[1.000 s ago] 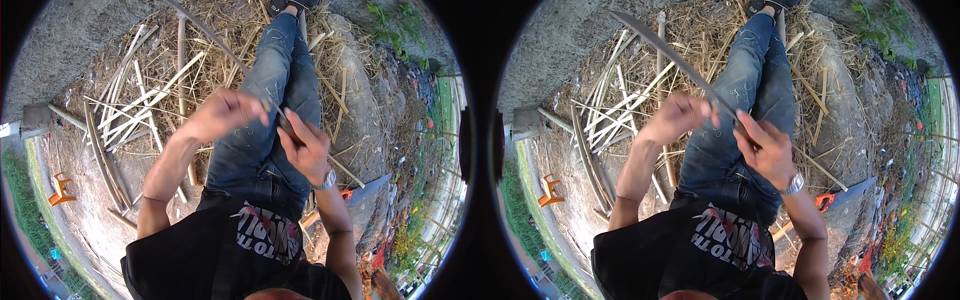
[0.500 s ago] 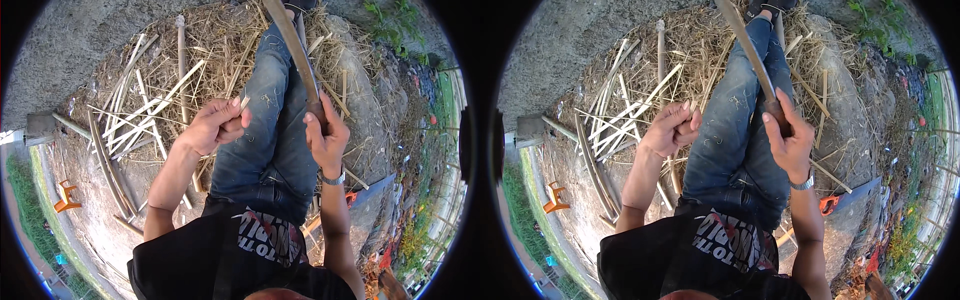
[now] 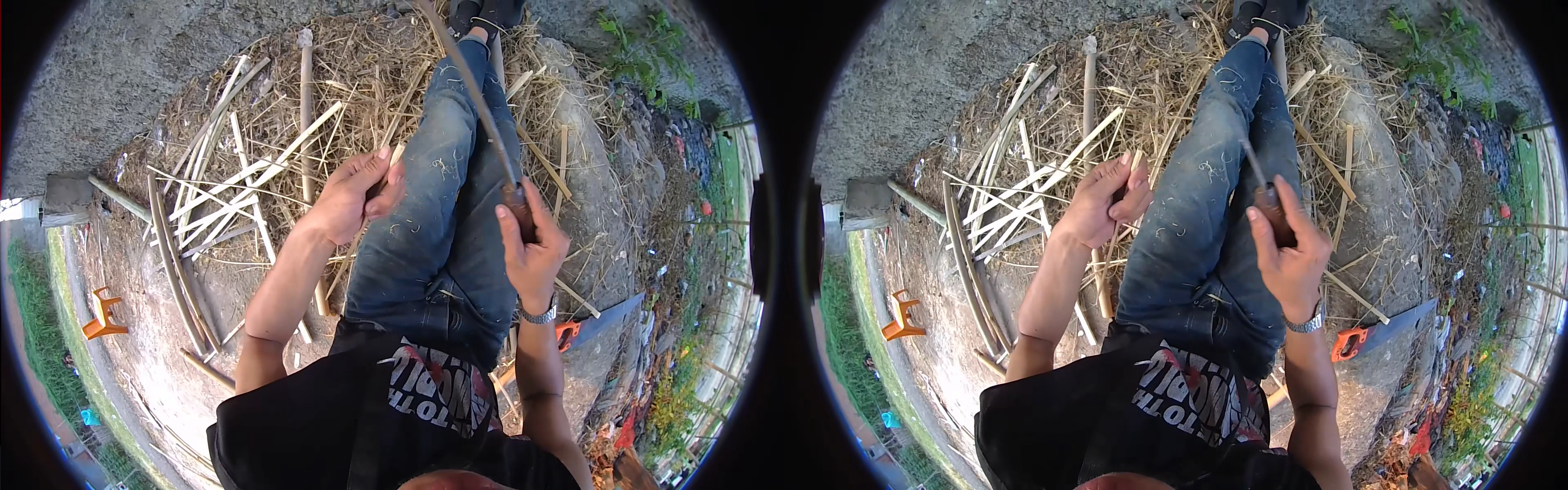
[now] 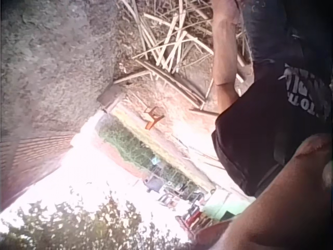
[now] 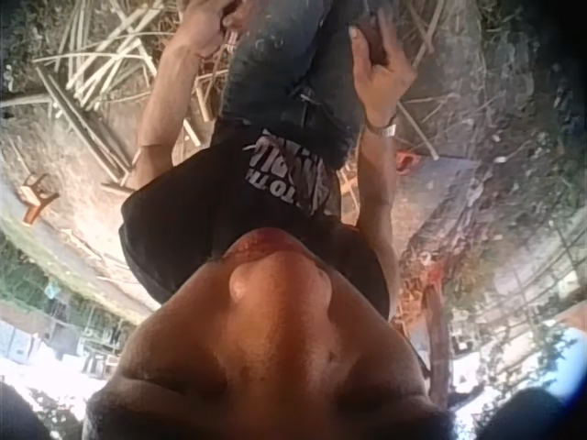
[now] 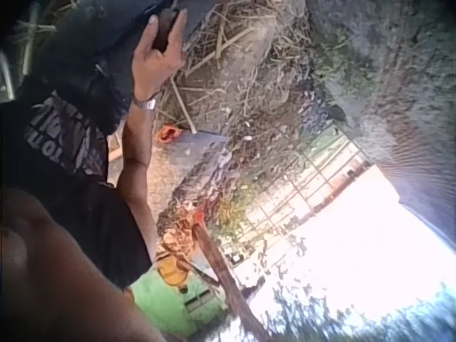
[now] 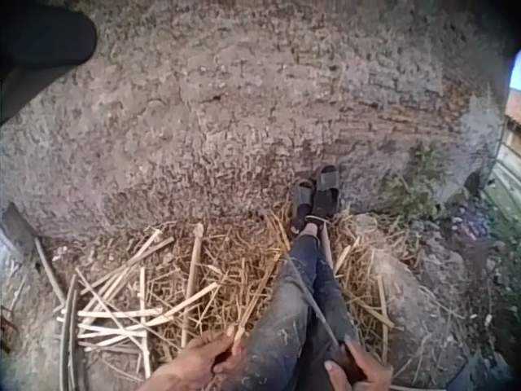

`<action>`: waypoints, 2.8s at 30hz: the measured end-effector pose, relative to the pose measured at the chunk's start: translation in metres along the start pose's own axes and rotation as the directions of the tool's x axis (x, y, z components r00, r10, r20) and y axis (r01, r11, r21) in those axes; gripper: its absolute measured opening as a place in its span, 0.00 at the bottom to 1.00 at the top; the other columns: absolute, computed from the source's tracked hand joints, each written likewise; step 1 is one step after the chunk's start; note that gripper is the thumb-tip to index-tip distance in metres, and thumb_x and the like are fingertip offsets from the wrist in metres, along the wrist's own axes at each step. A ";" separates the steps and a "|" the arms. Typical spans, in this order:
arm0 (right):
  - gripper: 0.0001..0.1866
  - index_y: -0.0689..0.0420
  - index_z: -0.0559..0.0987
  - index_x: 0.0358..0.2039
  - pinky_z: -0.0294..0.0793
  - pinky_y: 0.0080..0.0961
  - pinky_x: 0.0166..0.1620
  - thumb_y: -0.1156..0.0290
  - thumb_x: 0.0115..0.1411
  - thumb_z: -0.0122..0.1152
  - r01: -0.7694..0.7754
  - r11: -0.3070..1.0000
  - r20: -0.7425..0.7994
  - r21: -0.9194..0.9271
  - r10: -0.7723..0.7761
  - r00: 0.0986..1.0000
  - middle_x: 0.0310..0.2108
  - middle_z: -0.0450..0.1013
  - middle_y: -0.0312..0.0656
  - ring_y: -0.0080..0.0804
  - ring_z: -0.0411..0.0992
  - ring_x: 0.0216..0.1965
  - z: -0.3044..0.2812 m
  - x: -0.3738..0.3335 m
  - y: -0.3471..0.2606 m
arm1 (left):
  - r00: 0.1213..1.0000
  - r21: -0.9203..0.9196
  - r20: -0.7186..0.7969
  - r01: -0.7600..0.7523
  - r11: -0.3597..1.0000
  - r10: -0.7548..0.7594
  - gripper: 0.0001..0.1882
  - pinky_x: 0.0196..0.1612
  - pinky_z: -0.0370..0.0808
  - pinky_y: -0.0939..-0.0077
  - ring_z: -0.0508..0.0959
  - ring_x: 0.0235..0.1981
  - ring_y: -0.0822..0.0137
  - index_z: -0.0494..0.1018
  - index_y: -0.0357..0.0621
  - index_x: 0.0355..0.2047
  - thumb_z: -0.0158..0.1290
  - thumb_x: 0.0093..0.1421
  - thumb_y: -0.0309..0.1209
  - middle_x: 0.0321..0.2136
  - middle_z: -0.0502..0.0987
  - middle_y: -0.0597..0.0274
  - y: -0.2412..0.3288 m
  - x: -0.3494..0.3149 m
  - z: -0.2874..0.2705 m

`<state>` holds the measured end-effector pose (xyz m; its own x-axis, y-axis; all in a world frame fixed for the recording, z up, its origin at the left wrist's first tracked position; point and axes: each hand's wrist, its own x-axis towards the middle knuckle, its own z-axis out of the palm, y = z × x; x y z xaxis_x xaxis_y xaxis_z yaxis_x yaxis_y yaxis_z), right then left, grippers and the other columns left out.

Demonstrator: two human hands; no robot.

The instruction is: The person shapes thin bamboo sticks by shaving them with a large knife and then saws through several pieces of bamboo.

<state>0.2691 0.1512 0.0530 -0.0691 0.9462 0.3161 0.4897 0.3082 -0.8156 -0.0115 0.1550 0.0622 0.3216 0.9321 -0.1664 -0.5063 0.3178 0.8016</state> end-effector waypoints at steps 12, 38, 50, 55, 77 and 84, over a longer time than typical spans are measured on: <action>0.21 0.64 0.81 0.52 0.79 0.35 0.37 0.67 0.60 0.68 -0.435 0.796 -0.389 -0.421 0.274 0.879 0.35 0.83 0.52 0.41 0.82 0.32 -0.075 -0.092 0.178 | 0.255 0.758 -0.057 -0.618 0.208 0.965 0.12 0.19 0.69 0.80 0.73 0.18 0.72 0.71 0.47 0.50 0.37 0.77 0.33 0.21 0.78 0.61 0.114 0.010 -0.013; 0.16 0.59 0.82 0.46 0.78 0.32 0.37 0.66 0.60 0.72 -0.124 0.955 0.267 0.268 0.049 0.962 0.34 0.79 0.47 0.41 0.80 0.33 0.009 -0.017 0.031 | 0.385 0.431 -0.545 -0.633 0.643 0.745 0.23 0.31 0.72 0.78 0.70 0.28 0.72 0.63 0.35 0.63 0.45 0.75 0.39 0.38 0.77 0.60 0.050 0.050 -0.005; 0.05 0.59 0.82 0.36 0.75 0.46 0.38 0.73 0.62 0.61 -0.125 0.902 -0.111 0.413 0.186 0.976 0.31 0.78 0.48 0.52 0.77 0.35 0.001 -0.120 0.042 | 0.708 0.293 -0.397 -0.505 0.812 0.584 0.19 0.34 0.67 0.79 0.70 0.28 0.73 0.67 0.40 0.58 0.45 0.76 0.40 0.31 0.73 0.65 -0.088 0.061 0.112; 0.07 0.57 0.83 0.39 0.75 0.45 0.37 0.70 0.62 0.63 -0.173 0.923 -0.249 0.344 0.268 0.931 0.29 0.77 0.47 0.52 0.77 0.34 -0.035 -0.147 0.071 | 0.922 0.611 -0.043 -0.280 0.740 0.384 0.16 0.42 0.73 0.75 0.78 0.37 0.68 0.70 0.38 0.51 0.43 0.77 0.39 0.38 0.79 0.56 -0.146 0.043 0.135; 0.15 0.58 0.73 0.45 0.78 0.26 0.26 0.59 0.70 0.57 0.059 0.062 -0.022 0.996 0.853 -0.522 0.31 0.77 0.38 0.25 0.75 0.28 -0.024 -0.509 0.291 | 0.860 0.686 -0.042 -0.345 0.640 0.509 0.17 0.39 0.73 0.77 0.78 0.43 0.68 0.70 0.38 0.51 0.43 0.77 0.39 0.40 0.79 0.58 -0.137 0.074 0.132; 0.12 0.59 0.76 0.41 0.69 0.21 0.30 0.63 0.73 0.57 -0.297 0.680 -0.718 0.670 0.695 -0.029 0.28 0.75 0.34 0.19 0.71 0.27 -0.072 -0.328 0.252 | 0.837 0.495 -0.071 -0.442 0.748 0.542 0.19 0.30 0.65 0.78 0.63 0.24 0.73 0.67 0.37 0.48 0.34 0.79 0.41 0.20 0.62 0.67 -0.118 0.097 0.138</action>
<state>0.4775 -0.0885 -0.2215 0.9666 0.1161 -0.2283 -0.2292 -0.0058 -0.9734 0.1903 0.1841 0.0309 -0.0620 0.9651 0.2543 -0.1254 -0.2603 0.9574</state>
